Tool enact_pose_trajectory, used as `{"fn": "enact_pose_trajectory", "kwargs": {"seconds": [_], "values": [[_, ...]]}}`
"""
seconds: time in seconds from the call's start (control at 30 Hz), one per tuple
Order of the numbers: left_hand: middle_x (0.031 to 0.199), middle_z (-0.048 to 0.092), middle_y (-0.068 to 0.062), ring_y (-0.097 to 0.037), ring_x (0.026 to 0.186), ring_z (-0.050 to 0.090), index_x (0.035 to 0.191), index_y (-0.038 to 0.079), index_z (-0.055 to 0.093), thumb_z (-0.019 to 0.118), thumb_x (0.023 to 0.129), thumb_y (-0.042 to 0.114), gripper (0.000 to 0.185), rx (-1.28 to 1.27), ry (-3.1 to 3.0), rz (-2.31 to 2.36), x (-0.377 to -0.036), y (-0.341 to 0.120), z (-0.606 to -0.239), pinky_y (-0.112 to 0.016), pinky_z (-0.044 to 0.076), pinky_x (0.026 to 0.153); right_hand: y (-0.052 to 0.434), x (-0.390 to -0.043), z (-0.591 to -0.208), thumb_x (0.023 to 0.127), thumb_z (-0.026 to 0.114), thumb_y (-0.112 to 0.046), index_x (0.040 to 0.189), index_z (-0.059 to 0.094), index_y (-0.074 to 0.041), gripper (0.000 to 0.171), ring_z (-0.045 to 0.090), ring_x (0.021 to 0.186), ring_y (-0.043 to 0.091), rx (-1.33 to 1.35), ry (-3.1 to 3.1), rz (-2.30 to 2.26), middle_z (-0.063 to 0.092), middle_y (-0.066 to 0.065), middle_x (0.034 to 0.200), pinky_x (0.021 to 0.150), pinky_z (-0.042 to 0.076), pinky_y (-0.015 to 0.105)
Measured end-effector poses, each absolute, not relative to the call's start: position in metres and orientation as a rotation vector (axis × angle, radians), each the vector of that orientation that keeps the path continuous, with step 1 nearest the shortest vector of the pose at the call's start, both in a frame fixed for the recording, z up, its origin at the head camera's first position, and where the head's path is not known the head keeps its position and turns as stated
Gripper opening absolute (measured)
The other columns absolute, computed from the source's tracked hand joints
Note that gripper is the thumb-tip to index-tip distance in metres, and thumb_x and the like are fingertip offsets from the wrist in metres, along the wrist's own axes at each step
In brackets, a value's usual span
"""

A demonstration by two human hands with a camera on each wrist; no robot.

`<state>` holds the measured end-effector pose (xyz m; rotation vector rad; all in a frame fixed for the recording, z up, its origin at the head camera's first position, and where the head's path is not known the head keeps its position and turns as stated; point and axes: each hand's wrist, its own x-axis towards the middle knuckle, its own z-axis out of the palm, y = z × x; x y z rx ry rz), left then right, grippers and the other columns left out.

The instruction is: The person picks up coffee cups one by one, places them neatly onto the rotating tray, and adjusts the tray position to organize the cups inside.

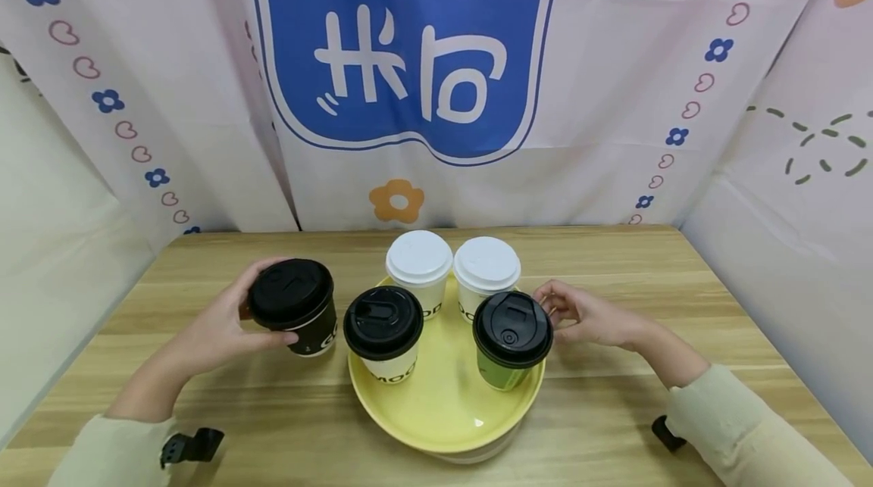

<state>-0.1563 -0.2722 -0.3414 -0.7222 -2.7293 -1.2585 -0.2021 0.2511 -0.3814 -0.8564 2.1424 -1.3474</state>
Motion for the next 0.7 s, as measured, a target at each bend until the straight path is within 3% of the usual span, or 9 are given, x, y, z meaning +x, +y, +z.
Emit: {"fn": "enact_pose_trajectory", "kwargs": {"seconds": [0.3,0.7], "values": [[0.133,0.045,0.028,0.012,0.113,0.051,0.153,0.017,0.03,0.085,0.076,0.007,0.095,-0.718,-2.722,-1.246,-0.153,-0.274,-0.342,-0.023,0.053,0.083,0.249,-0.227,-0.379,0.095,0.066,-0.011,0.144,0.039,0.007,0.059,0.062,0.109,0.019,-0.679,2.217,-1.342,0.06,0.024,0.124,0.091,0.054,0.025],[0.135,0.044,0.028,0.013,0.116,0.05,0.153,0.02,0.031,0.085,0.076,0.007,0.096,-0.721,-2.71,-1.246,-0.148,-0.276,-0.34,-0.021,0.053,0.085,0.238,-0.245,-0.384,0.093,0.067,-0.01,0.144,0.041,0.009,0.06,0.061,0.113,0.026,-0.695,2.215,-1.295,0.058,0.023,0.126,0.095,0.051,0.023]]}}
